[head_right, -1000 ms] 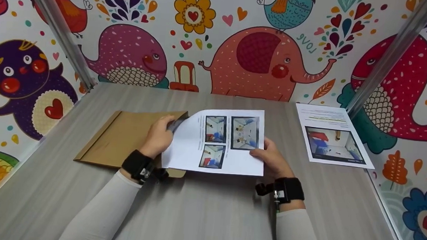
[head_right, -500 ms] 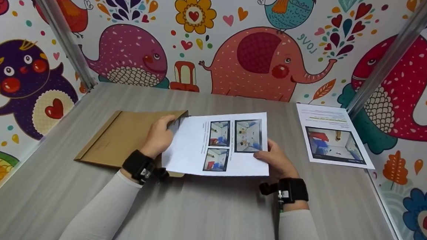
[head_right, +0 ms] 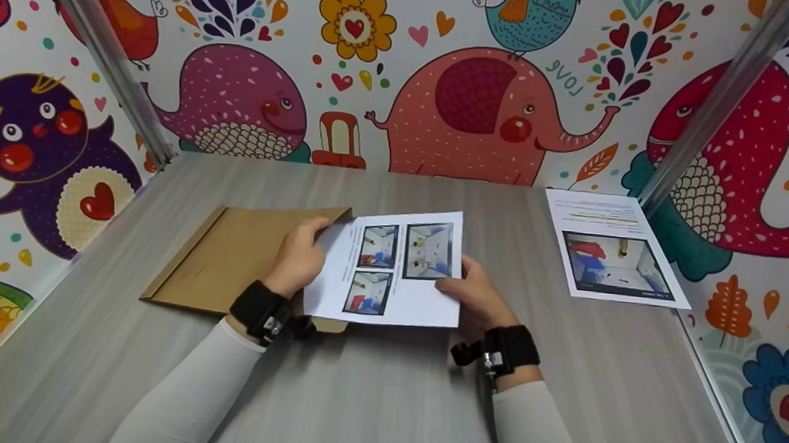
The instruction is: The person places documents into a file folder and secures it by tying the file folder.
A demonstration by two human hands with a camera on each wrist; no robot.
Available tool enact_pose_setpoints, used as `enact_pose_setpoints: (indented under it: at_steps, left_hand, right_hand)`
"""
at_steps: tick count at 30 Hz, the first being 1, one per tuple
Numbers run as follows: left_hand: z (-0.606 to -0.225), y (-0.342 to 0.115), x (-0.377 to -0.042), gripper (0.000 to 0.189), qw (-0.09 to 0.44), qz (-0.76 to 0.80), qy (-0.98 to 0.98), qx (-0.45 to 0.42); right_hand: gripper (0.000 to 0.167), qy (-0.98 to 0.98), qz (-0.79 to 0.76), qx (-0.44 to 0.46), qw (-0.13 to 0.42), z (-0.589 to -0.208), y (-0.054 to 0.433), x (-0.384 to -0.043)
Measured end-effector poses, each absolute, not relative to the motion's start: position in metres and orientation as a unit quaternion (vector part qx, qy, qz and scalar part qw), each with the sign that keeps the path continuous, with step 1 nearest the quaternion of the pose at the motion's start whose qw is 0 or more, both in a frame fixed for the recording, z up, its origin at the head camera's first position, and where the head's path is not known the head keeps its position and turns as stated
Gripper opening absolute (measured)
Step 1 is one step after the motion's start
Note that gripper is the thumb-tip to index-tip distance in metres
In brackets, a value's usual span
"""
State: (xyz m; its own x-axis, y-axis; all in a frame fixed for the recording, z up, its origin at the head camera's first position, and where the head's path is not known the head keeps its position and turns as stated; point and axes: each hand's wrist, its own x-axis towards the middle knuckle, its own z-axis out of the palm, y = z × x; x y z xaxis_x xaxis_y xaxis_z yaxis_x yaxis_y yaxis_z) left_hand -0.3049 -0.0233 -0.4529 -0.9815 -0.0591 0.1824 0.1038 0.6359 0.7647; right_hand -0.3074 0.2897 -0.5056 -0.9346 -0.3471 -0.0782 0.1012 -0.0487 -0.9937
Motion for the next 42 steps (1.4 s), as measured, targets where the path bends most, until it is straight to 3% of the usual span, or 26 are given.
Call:
enact_pose_setpoints:
  at_steps: [5,18,27,42]
  left_hand:
    - [-0.452,-0.01,-0.297,0.051,0.073,-0.41,-0.909,-0.009]
    - [-0.449,0.008,-0.281,0.053,0.053,-0.403,-0.913,-0.047]
    - [-0.449,0.003,-0.288,0.054,0.06,-0.408,-0.91,-0.035]
    - [-0.456,0.018,-0.275,0.054,0.069,-0.382,-0.92,-0.059]
  right_hand:
    - [0.068,0.687,-0.702,-0.099,0.158,-0.507,0.267,-0.304]
    - [0.063,0.737,-0.653,-0.081,0.156,-0.513,0.226,-0.296]
    - [0.015,0.678,-0.725,-0.002,0.124,-0.51,0.234,-0.295]
    - [0.016,0.758,-0.647,0.023,0.084,-0.5,0.202,-0.281]
